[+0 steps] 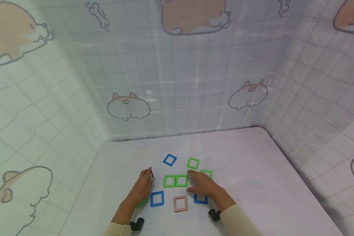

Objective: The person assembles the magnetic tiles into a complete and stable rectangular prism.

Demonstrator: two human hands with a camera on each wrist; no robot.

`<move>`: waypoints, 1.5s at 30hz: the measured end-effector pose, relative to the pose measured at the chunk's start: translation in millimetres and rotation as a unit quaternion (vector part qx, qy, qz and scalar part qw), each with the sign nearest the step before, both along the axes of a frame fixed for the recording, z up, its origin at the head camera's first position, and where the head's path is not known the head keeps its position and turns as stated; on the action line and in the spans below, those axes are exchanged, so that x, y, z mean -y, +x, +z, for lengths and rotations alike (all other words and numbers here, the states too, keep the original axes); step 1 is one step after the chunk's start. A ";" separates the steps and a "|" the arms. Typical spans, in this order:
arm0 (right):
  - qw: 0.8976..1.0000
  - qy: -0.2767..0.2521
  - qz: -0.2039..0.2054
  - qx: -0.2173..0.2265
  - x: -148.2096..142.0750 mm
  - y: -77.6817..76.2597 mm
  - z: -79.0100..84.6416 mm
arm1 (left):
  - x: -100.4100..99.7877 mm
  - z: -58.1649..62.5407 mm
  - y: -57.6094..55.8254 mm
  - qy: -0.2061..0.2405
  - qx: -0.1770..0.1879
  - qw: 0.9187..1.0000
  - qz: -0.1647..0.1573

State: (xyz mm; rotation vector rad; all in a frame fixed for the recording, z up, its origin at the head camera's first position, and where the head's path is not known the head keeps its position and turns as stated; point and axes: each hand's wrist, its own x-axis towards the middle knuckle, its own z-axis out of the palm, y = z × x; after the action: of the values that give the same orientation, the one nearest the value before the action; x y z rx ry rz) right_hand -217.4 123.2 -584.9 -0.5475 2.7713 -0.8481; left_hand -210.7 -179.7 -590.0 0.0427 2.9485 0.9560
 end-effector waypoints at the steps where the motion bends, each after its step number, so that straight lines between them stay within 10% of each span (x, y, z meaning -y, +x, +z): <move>1: 1.000 0.002 0.005 -0.003 1.0 -0.4 -0.5 | -1.2 -0.3 0.1 0.003 0.002 1.000 -0.002; 24: 0.999 0.023 0.022 -0.011 13.7 -9.4 -6.4 | -18.1 0.6 1.1 0.067 -0.031 0.992 -0.104; 45: 1.000 0.019 0.004 -0.001 16.1 -9.1 -8.0 | -27.0 3.3 -0.3 0.145 0.009 0.982 -0.123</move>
State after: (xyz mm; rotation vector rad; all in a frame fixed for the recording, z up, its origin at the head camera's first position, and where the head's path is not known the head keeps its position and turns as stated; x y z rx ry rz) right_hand -226.5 107.1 -592.8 -0.5534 2.7798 -0.7912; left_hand -211.0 -152.7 -586.7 0.3943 2.6754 1.3233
